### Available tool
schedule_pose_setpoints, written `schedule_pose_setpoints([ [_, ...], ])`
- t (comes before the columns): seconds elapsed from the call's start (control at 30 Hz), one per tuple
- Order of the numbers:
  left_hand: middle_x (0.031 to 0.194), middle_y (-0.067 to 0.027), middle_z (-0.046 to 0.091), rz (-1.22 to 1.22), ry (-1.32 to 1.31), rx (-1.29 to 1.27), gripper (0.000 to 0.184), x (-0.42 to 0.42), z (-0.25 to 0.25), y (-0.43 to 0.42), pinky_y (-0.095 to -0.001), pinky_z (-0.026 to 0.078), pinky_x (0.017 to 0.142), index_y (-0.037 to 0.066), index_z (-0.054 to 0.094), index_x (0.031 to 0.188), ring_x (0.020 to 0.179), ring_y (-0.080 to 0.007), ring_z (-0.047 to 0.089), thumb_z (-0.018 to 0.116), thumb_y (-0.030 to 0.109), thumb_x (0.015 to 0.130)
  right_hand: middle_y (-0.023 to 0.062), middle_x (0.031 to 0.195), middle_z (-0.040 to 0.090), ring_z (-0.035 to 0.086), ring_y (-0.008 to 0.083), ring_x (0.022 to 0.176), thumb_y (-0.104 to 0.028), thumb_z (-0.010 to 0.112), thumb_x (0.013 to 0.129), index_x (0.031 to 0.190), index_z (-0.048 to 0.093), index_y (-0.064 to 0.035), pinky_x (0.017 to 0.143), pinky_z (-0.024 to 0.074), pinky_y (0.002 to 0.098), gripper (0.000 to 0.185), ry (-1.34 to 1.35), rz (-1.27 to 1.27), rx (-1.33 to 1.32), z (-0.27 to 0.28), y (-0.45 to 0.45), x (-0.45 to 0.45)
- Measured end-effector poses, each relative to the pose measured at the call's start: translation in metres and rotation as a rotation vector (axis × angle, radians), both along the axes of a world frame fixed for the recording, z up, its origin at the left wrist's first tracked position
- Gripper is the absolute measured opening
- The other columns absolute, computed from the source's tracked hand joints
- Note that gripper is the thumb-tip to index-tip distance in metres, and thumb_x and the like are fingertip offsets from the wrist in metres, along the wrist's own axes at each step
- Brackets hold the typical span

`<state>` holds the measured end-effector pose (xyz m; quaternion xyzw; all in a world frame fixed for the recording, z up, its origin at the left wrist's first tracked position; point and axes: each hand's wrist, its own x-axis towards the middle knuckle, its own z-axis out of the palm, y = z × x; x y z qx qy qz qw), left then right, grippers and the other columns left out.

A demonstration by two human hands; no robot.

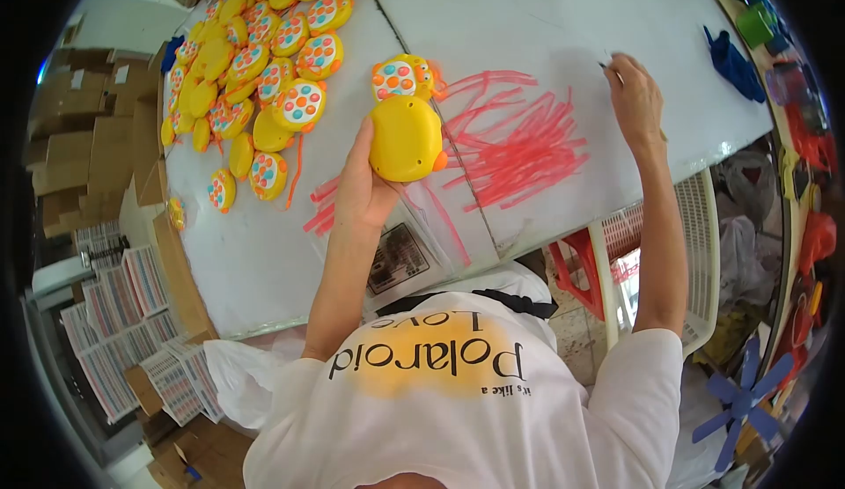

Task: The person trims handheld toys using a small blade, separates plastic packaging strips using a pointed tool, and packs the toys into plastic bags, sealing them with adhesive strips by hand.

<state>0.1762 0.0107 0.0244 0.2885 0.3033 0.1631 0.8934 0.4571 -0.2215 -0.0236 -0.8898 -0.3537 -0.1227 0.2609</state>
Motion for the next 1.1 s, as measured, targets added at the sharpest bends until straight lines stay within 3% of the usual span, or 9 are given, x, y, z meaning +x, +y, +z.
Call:
schedule_pose_setpoints([
  [0.13,0.115,-0.0057,0.06,0.082,0.023,-0.085,0.04,0.0,-0.005,0.008,-0.0343,0.051,0.087,0.006,0.052,0.121,0.107,-0.0179,0.059,0.054,0.035,0.094,0.0121,0.105,0.067,0.066,0.0223,0.077,-0.018,0.059,0.09,0.099,0.064,-0.002,0.067,0.0501,0.0307,0.019,-0.418,0.105,0.012,0.018,0.025,-0.021],
  [0.2,0.113,-0.0057,0.061,0.128,0.007,-0.057,0.035,-0.003,-0.01,0.007,-0.0351,0.049,0.089,0.007,0.054,0.118,0.106,-0.0175,0.059,0.054,0.032,0.094,0.0098,0.107,0.066,0.064,0.0166,0.084,-0.023,0.057,0.093,0.104,0.064,-0.0006,0.066,0.0511,0.029,0.026,0.575,0.079,0.09,0.059,0.052,-0.079],
  [0.27,0.112,-0.0067,0.061,0.211,0.014,-0.01,0.035,0.002,-0.012,-0.011,-0.0357,0.047,0.089,0.006,0.055,0.117,0.105,-0.0176,0.058,0.053,0.032,0.094,0.0071,0.107,0.062,0.06,0.0118,0.086,-0.026,0.056,0.094,0.114,0.058,0.0013,0.063,0.052,0.0272,0.034,1.006,0.365,0.186,0.05,0.077,-0.128],
  [0.33,0.11,-0.0076,0.061,0.301,0.014,0.044,0.035,-0.005,-0.005,-0.017,-0.0364,0.046,0.089,0.005,0.055,0.116,0.104,-0.0178,0.057,0.052,0.032,0.095,0.0071,0.107,0.059,0.06,0.0119,0.085,-0.028,0.056,0.094,0.123,0.05,0.0008,0.06,0.0529,0.0269,0.041,1.088,0.454,0.352,0.057,0.104,-0.185],
  [0.4,0.109,-0.0119,0.059,0.179,0.186,0.833,0.03,-0.029,0.007,-0.026,-0.0365,0.046,0.087,0.001,0.055,0.113,0.101,-0.0219,0.057,0.059,0.022,0.091,0.0071,0.106,0.06,0.06,0.0121,0.085,-0.027,0.055,0.095,0.125,0.048,0.0,0.061,0.053,0.0271,0.042,1.179,0.481,0.378,0.045,0.115,-0.191],
  [0.43,0.109,-0.0119,0.059,0.201,0.195,0.828,0.03,-0.048,0.008,-0.028,-0.0365,0.046,0.087,0.001,0.055,0.113,0.101,-0.0219,0.057,0.059,0.022,0.091,0.0072,0.104,0.06,0.06,0.0123,0.085,-0.027,0.055,0.095,0.128,0.045,-0.0007,0.061,0.0531,0.0273,0.043,1.258,0.474,0.43,0.042,0.121,-0.194],
  [0.5,0.109,-0.0155,0.056,0.08,0.428,1.512,0.034,-0.093,0.006,-0.028,-0.037,0.046,0.085,-0.001,0.056,0.11,0.095,-0.0281,0.056,0.067,0.009,0.08,0.0081,0.106,0.06,0.06,0.0132,0.087,-0.025,0.057,0.093,0.127,0.045,-0.0011,0.064,0.0532,0.0277,0.043,1.193,0.494,0.329,0.06,0.129,-0.195],
  [0.6,0.11,-0.0165,0.053,-0.003,0.601,1.816,0.043,-0.13,-0.017,-0.028,-0.0399,0.045,0.084,-0.002,0.057,0.108,0.091,-0.0314,0.054,0.072,0.001,0.068,0.0098,0.107,0.061,0.061,0.0152,0.091,-0.018,0.062,0.089,0.127,0.046,-0.002,0.069,0.0532,0.0284,0.044,0.938,0.584,0.164,0.073,0.142,-0.195],
  [1.1,0.093,-0.0127,0.052,0.013,0.448,1.849,0.036,-0.137,-0.056,-0.029,-0.0393,0.04,0.083,0.002,0.052,0.098,0.09,-0.0293,0.051,0.059,-0.001,0.063,0.0164,0.09,0.062,0.063,0.0276,0.081,-0.011,0.061,0.088,0.124,0.043,-0.0054,0.072,0.0498,0.0365,0.041,0.644,0.773,-0.112,0.094,0.177,-0.229],
])
